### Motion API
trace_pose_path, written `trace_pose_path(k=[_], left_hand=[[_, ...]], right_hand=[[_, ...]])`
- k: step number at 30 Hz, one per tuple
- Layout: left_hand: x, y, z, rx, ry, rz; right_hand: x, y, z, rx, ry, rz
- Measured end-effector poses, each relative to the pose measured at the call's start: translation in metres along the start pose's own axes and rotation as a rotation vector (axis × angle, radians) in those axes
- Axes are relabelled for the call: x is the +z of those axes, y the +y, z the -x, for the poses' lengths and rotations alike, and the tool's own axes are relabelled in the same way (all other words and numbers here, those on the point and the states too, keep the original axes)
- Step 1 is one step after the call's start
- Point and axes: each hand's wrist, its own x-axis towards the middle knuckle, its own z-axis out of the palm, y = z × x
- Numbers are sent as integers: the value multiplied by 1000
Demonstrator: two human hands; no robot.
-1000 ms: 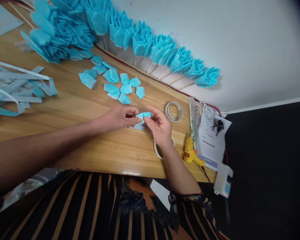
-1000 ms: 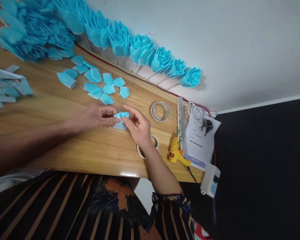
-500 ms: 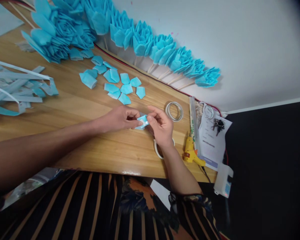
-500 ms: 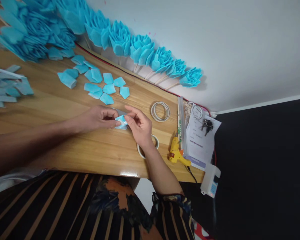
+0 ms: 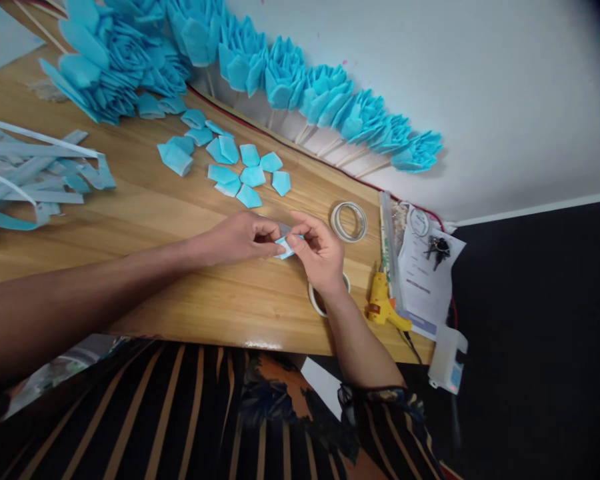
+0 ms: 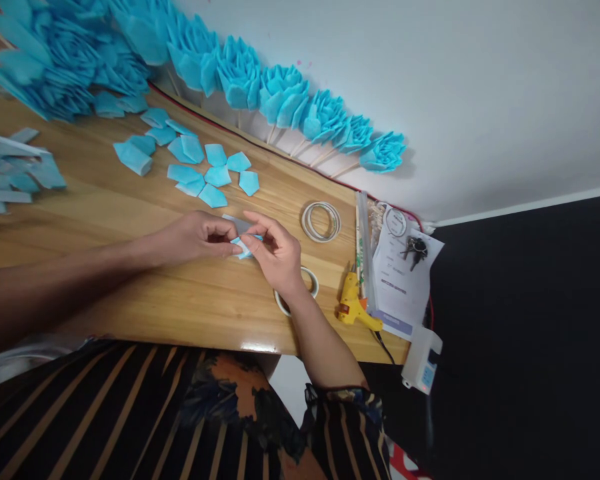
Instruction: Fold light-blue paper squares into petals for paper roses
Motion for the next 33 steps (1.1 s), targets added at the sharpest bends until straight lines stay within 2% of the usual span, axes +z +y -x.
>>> trace_pose_path(k=[4, 8, 12, 17, 29, 33], left_hand=[[0, 1, 0, 0, 2, 21], [-1, 4, 0, -35, -10, 113], [-1, 7, 0, -71, 1, 164], [-1, 8, 1, -48, 17, 186], [3, 6, 2, -61, 156, 277], [1, 5, 3, -33, 210, 287]], right_hand=[[-1, -2, 0, -13, 34, -51], [-3, -6, -1, 5, 85, 17], [-3, -6, -1, 37, 53, 13], [0, -2, 0, 43, 48, -75], [0, -5, 0, 10, 84, -29], [1, -8, -1, 12, 107, -105]])
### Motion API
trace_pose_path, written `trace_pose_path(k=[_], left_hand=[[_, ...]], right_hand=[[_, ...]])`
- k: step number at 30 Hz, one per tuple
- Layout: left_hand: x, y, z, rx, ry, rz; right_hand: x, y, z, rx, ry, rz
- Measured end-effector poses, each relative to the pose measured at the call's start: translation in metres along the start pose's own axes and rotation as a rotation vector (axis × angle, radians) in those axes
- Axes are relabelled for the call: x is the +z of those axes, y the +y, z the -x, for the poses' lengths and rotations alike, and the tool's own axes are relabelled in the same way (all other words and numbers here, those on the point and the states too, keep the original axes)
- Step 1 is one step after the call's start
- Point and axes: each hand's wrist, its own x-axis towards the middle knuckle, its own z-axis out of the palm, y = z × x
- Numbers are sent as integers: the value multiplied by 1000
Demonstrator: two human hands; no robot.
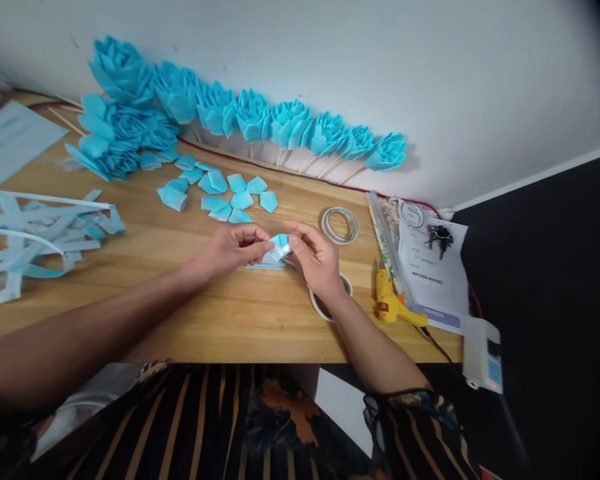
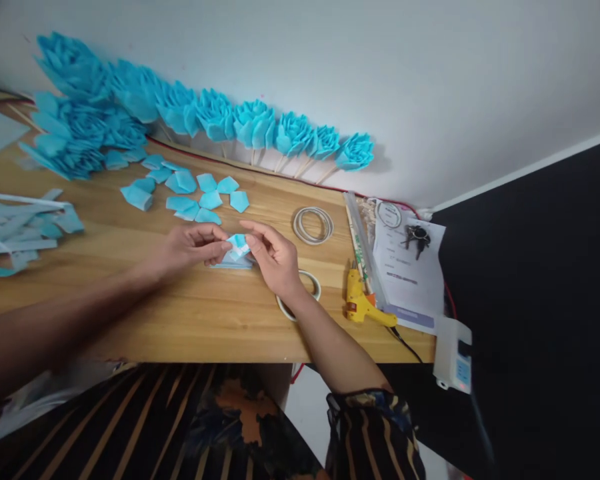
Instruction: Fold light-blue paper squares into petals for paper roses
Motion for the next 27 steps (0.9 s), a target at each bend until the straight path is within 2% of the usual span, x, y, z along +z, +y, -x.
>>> trace_pose_path(k=[8, 14, 27], left_hand=[[-3, 3, 1, 41, 109, 16], [-2, 4, -1, 60, 209, 27], [-3, 5, -1, 88, 137, -10]], right_hand=[[0, -1, -4, 102, -105, -208], [3, 5, -5, 77, -134, -252], [5, -2, -4, 107, -123, -196]])
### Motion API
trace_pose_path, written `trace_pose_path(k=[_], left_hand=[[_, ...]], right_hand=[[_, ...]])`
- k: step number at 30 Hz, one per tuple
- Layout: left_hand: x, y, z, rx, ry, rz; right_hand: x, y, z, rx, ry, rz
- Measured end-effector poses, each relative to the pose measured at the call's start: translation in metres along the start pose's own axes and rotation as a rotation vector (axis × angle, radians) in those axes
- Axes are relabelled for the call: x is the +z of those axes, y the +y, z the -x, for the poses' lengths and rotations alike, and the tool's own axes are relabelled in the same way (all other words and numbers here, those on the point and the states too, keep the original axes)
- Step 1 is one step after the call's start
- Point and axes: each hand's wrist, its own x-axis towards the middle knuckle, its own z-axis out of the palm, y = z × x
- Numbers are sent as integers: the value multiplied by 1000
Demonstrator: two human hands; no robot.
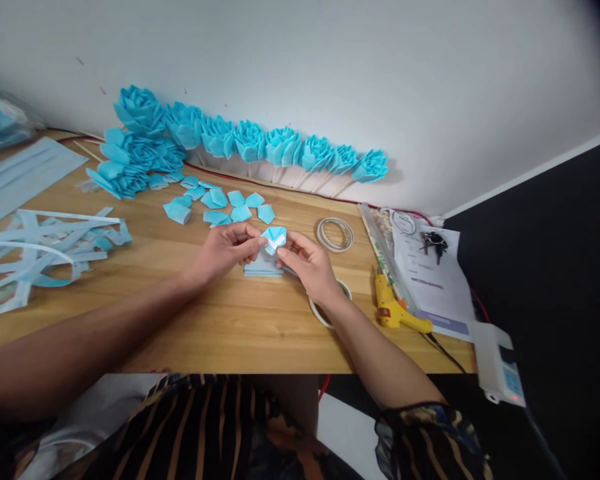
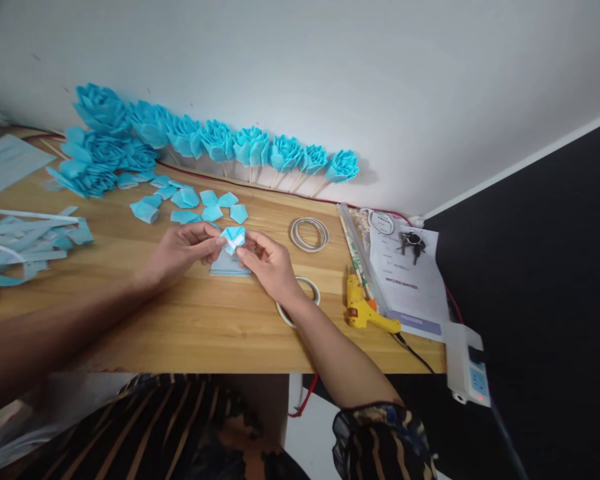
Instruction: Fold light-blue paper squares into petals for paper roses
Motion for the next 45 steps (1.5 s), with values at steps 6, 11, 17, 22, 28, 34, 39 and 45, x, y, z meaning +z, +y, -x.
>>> trace_pose_path(k=[6, 11, 17, 22, 28, 34, 39, 45], left_hand=[[-2, 0, 2, 7, -37, 2], [-1, 1, 1, -10, -28, 22], [-2, 1, 0, -8, -66, -44], [-1, 0, 0, 32, -56, -55], [2, -2, 1, 46, -94, -52], [0, 0, 1, -1, -184, 15], [-1, 0, 1, -21, -204, 74], [-3, -5, -2, -47, -142, 109]], right_hand=[[0, -1, 0, -30, -10, 56], [2, 0, -1, -39, -18, 57], [3, -4, 2, 6, -47, 64], [3, -7, 3, 0, -52, 174], [3, -7, 3, -29, -14, 329], [1, -9, 4, -69, -8, 333], [-1, -9, 4, -48, -11, 318], [-1, -4, 2, 3, 5, 244]])
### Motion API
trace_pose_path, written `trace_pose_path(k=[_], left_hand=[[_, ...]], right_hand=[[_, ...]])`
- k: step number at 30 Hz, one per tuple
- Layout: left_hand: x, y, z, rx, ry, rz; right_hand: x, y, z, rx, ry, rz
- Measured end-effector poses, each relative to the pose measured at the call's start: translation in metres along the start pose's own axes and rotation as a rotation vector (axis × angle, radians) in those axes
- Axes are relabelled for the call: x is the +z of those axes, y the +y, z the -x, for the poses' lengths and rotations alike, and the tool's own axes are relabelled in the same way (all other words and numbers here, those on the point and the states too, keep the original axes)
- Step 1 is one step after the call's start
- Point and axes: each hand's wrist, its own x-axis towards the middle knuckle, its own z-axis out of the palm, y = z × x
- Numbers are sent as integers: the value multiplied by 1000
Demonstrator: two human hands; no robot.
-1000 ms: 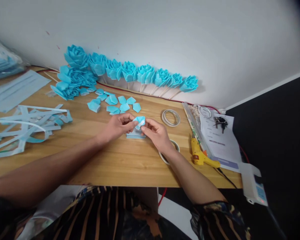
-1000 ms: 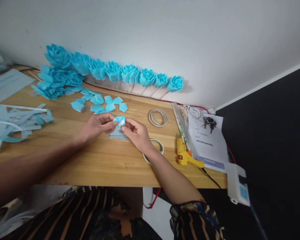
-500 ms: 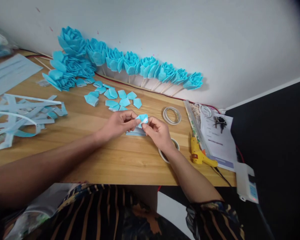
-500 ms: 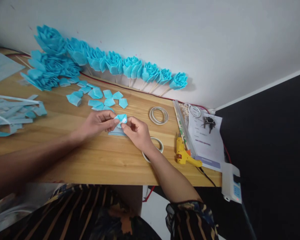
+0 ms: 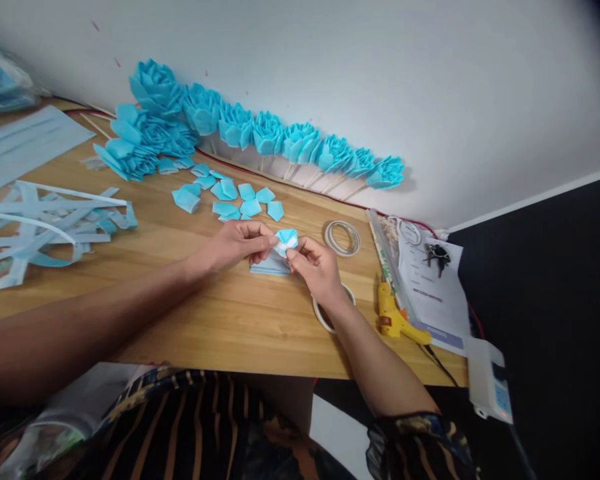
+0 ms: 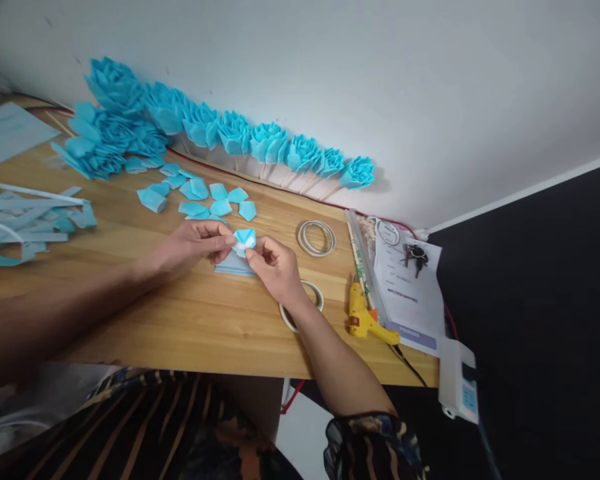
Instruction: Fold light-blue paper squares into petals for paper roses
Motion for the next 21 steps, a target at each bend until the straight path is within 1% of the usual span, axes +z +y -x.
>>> trace_pose_path(k=[2, 7, 13, 18, 21], left_hand=[[0, 0, 0, 0, 9, -4], [0, 2, 0, -14, -9, -39], [1, 1, 0, 2, 45, -43], [3, 1, 0, -2, 41, -73], [4, 3, 1, -4, 43, -84]], right_hand=[[0, 1, 0, -2, 9, -14], [-2, 0, 0, -39, 53, -50], [-5, -2, 0, -68, 40, -117], [-5, -4, 0, -42, 6, -29], [-4, -3, 0, -35, 7, -6]])
